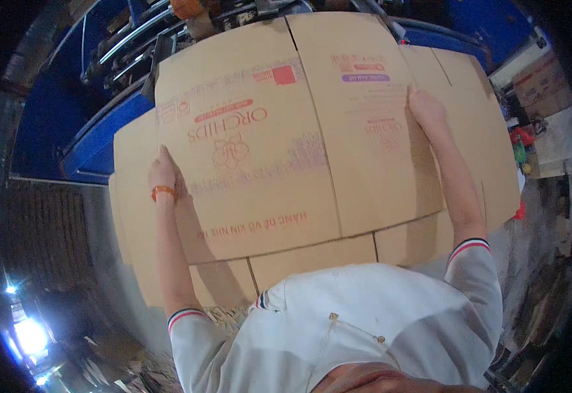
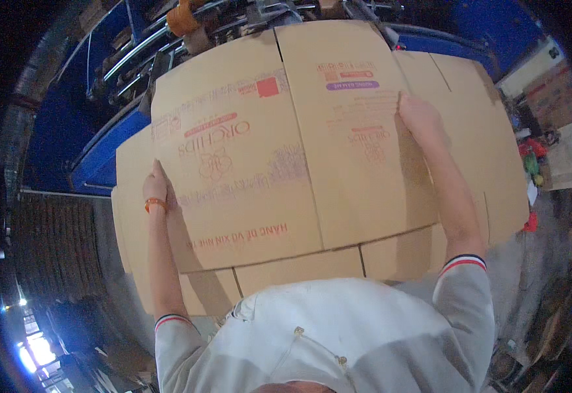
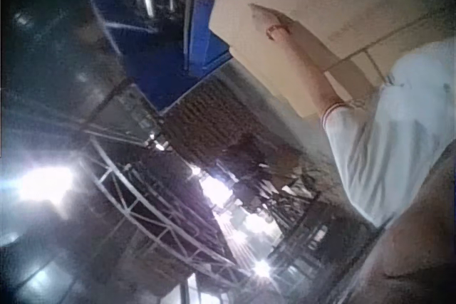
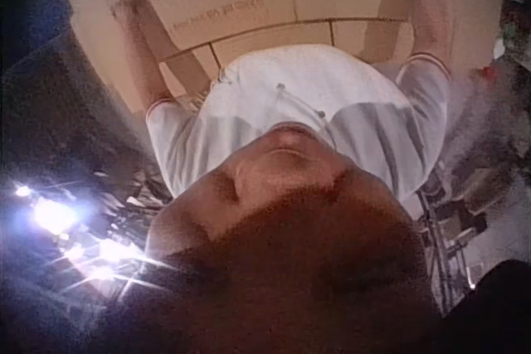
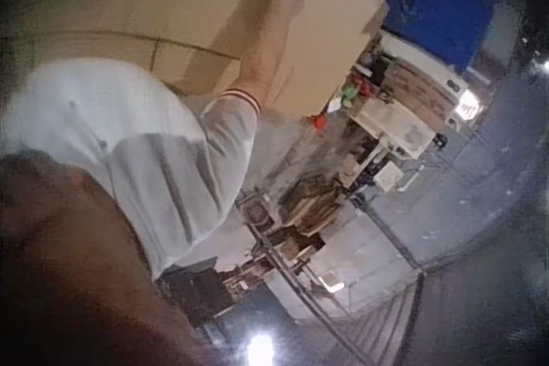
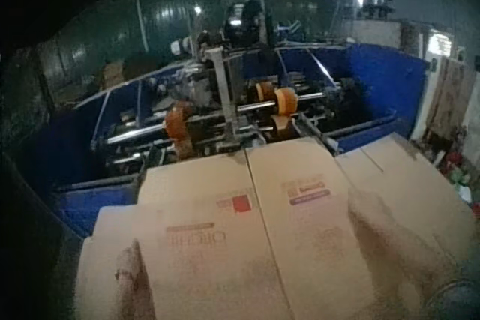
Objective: The person repeatedly picks up flat printed cardboard sheets from a stack, flips them over, and places them onto a growing pile on a blue conveyor table. The action is continuous and repetitive throughout the clip.
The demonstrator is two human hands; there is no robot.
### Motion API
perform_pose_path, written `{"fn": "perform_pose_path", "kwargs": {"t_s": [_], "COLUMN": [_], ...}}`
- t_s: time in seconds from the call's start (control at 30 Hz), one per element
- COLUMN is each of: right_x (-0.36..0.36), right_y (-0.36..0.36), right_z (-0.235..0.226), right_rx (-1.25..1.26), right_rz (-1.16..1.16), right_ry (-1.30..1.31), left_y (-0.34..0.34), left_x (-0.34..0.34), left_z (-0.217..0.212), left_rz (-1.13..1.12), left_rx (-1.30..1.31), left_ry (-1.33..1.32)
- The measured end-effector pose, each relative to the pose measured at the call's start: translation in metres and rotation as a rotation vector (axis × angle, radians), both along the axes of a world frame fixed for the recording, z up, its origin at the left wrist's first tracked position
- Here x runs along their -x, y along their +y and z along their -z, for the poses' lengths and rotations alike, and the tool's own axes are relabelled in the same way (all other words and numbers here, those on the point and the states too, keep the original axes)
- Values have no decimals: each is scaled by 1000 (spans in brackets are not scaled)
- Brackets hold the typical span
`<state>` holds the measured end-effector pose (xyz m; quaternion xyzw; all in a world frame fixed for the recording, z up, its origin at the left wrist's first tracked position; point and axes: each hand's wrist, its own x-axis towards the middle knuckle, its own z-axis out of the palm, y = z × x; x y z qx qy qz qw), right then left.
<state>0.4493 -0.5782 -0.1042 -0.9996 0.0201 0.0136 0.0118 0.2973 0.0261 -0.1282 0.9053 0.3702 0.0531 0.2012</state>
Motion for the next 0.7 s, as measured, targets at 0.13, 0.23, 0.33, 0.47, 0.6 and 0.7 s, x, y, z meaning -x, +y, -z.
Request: {"fn": "perform_pose_path", "kwargs": {"t_s": [0.13, 0.23, 0.33, 0.47, 0.6, 0.7], "right_x": [72, 170, 244, 245, 200, 155], "right_y": [69, 77, 57, 40, 42, 49], "right_z": [-39, 6, 13, 11, 16, 22], "right_rx": [-33, -94, -137, -129, -149, -139], "right_rz": [-238, -429, -590, -591, -672, -711], "right_ry": [-91, -273, -133, -198, -380, -489], "left_y": [-34, -67, -142, -156, -142, -135], "left_x": [21, 76, 159, 160, 129, 85], "left_z": [-14, 15, -5, -19, -5, -6], "left_rz": [98, 508, 889, 996, 1068, 1067], "left_rx": [-192, -419, -178, -322, -395, -400], "left_ry": [-252, -458, -267, -149, -234, -300]}}
